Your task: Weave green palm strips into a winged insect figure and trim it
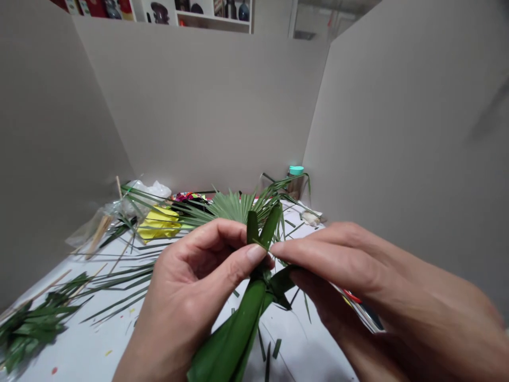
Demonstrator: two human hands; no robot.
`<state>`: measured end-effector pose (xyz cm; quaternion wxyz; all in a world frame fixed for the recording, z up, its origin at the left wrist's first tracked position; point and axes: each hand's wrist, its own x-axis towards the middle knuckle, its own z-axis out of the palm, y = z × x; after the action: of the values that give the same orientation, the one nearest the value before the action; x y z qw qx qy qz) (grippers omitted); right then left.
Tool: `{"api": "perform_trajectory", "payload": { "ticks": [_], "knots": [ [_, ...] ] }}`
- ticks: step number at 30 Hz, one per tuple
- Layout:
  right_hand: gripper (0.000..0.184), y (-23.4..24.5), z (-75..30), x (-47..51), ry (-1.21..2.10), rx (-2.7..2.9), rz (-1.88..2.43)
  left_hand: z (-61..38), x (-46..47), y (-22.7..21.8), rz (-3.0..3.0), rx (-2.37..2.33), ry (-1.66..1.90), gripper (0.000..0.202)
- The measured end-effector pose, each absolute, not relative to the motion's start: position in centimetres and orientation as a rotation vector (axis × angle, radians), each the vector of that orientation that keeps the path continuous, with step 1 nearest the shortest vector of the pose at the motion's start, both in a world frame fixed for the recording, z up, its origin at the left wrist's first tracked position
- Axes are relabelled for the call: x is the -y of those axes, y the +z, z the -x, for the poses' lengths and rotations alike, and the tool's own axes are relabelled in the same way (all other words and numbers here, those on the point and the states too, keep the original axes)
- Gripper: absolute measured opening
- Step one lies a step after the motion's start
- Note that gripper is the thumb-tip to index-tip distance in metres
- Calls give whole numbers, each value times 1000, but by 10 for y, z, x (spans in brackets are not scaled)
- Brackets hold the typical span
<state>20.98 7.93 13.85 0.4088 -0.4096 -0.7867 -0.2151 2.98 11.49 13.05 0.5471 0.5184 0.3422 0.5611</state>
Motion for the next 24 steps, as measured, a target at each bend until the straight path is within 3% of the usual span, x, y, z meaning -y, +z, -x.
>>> {"api": "perform_trajectory", "payload": {
  "ticks": [21,24],
  "knots": [
    [28,140,-189,-89,-545,1946,1039,-39,-112,137,-1094,-807,1325,5],
    [27,139,-188,-91,-541,1945,1036,-41,-113,137,-1094,-774,1343,13]
  ]
}}
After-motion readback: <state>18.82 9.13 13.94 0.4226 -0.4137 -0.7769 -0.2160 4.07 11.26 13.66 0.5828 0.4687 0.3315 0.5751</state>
